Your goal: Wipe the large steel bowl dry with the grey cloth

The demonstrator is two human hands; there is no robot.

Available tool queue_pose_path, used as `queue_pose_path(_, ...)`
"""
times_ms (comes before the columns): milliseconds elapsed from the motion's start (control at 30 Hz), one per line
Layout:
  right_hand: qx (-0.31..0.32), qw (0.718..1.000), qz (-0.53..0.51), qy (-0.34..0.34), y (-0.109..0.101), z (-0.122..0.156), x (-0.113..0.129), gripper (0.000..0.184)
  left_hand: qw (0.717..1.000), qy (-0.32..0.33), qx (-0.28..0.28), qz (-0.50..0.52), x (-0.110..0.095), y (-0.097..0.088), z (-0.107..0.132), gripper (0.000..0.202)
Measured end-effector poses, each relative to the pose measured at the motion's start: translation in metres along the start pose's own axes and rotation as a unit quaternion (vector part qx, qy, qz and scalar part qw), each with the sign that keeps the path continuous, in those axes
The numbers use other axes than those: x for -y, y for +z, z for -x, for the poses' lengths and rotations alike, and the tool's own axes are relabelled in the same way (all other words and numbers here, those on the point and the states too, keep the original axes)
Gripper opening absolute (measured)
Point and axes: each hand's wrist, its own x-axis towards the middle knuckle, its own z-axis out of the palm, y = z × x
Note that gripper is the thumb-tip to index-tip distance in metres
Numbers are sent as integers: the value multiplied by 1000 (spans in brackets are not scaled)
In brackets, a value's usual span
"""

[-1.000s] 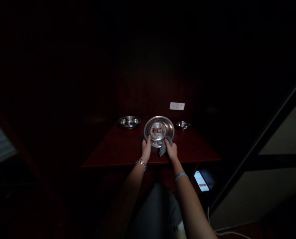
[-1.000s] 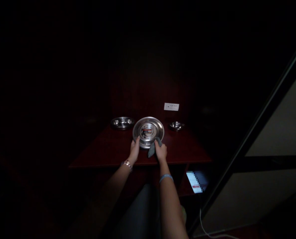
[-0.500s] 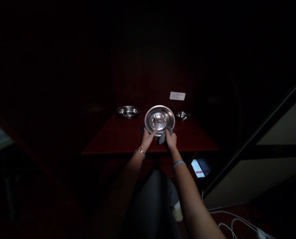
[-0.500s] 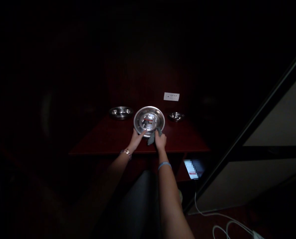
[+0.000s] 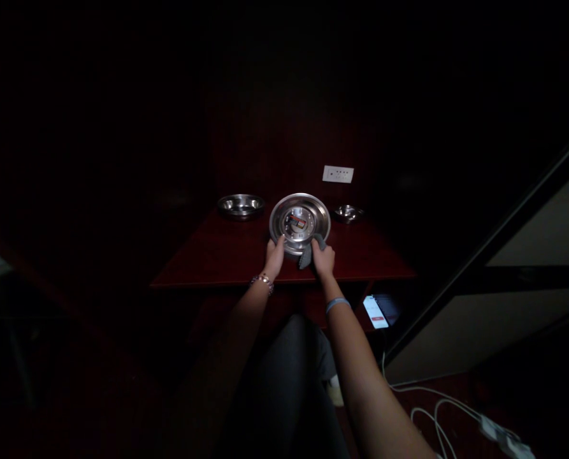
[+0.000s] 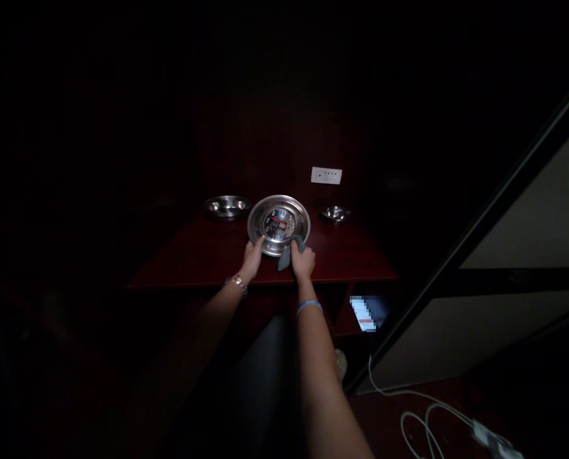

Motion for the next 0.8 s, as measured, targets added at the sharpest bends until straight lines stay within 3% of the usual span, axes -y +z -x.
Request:
queue_pose_path(267, -21, 1000, -14, 16, 3, -3, 1, 47, 999, 32, 25, 5, 0, 0, 1, 35)
queue_pose_path(467, -29, 999, -15, 10, 5, -6, -2, 47, 994, 100, 37, -5, -7, 1, 8, 56)
queue_pose_path(667, -31, 999, -23, 3, 4, -5, -2, 47, 996, 80, 30, -29, -8, 0, 13, 66)
queue_pose_path(800, -33, 999, -12, 10, 4, -3, 1, 50, 997, 59, 34, -44, -4, -2, 10, 60)
